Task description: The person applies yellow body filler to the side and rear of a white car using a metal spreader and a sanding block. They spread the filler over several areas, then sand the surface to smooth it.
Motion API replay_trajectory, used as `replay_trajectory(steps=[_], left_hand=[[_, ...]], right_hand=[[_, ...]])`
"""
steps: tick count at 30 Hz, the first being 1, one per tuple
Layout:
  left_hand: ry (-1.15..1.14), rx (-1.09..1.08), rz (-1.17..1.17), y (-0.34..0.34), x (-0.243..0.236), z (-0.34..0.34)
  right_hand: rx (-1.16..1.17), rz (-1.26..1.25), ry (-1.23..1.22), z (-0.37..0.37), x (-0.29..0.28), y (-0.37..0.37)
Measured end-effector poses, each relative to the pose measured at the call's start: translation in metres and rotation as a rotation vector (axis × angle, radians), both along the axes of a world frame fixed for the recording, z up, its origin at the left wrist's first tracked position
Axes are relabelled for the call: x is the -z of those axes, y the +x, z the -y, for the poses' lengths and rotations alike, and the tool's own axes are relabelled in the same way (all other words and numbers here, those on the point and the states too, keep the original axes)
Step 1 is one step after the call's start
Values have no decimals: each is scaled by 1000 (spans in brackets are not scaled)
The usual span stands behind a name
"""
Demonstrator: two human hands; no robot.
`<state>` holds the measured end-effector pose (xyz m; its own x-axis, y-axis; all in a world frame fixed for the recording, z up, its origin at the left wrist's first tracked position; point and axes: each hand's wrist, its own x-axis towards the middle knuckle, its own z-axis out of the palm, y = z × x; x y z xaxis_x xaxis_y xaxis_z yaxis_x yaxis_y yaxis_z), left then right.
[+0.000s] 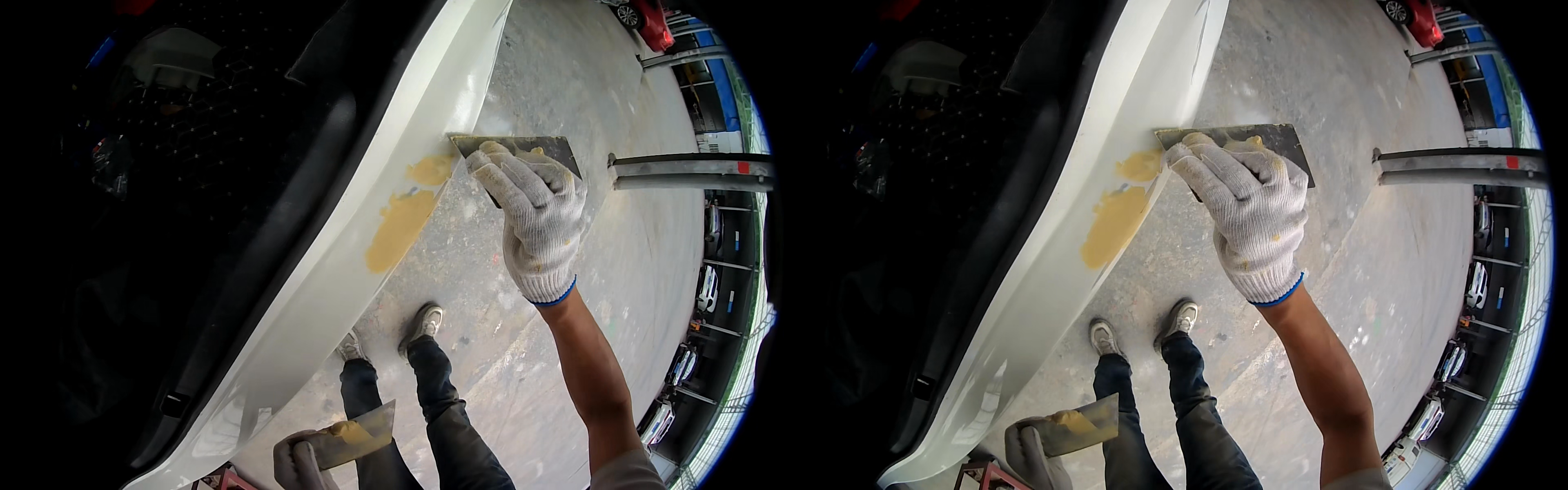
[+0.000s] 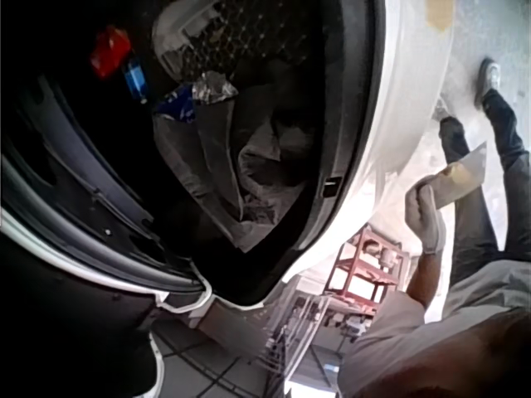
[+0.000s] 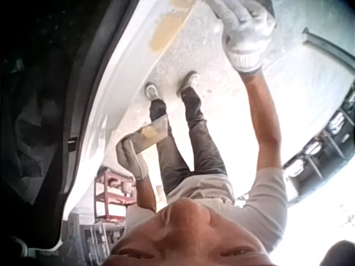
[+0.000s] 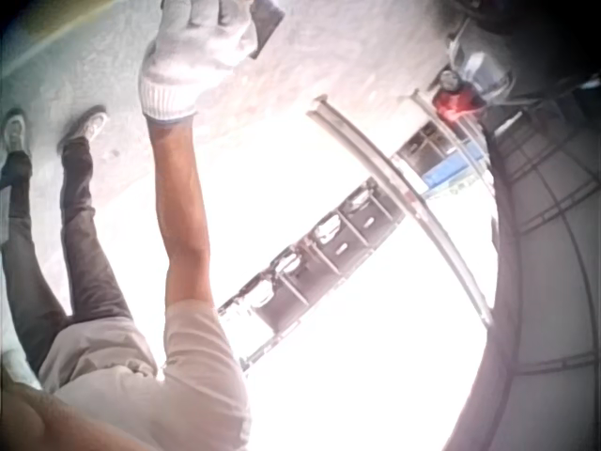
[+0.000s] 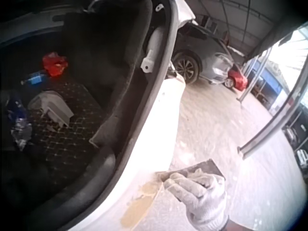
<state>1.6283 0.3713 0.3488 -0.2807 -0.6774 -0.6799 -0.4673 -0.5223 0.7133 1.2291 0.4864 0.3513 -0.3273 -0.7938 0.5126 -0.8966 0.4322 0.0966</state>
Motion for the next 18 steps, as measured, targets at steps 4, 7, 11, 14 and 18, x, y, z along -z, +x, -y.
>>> replay_trajectory(steps=[4, 7, 11, 14, 18], left_hand=[[-53, 31, 18, -7, 0, -6], [-51, 8, 25, -14, 0, -11], [-38, 13, 16, -25, -4, -18], [-53, 46, -4, -31, -6, -23], [-44, 57, -18, -45, -12, -33]], right_hand=[[-29, 19, 58, -6, 10, 1], [-35, 97, 136, -22, 12, 30], [-34, 301, -97, -34, 8, 28], [-39, 320, -193, -39, 14, 13], [193, 542, -287, -38, 13, 16]])
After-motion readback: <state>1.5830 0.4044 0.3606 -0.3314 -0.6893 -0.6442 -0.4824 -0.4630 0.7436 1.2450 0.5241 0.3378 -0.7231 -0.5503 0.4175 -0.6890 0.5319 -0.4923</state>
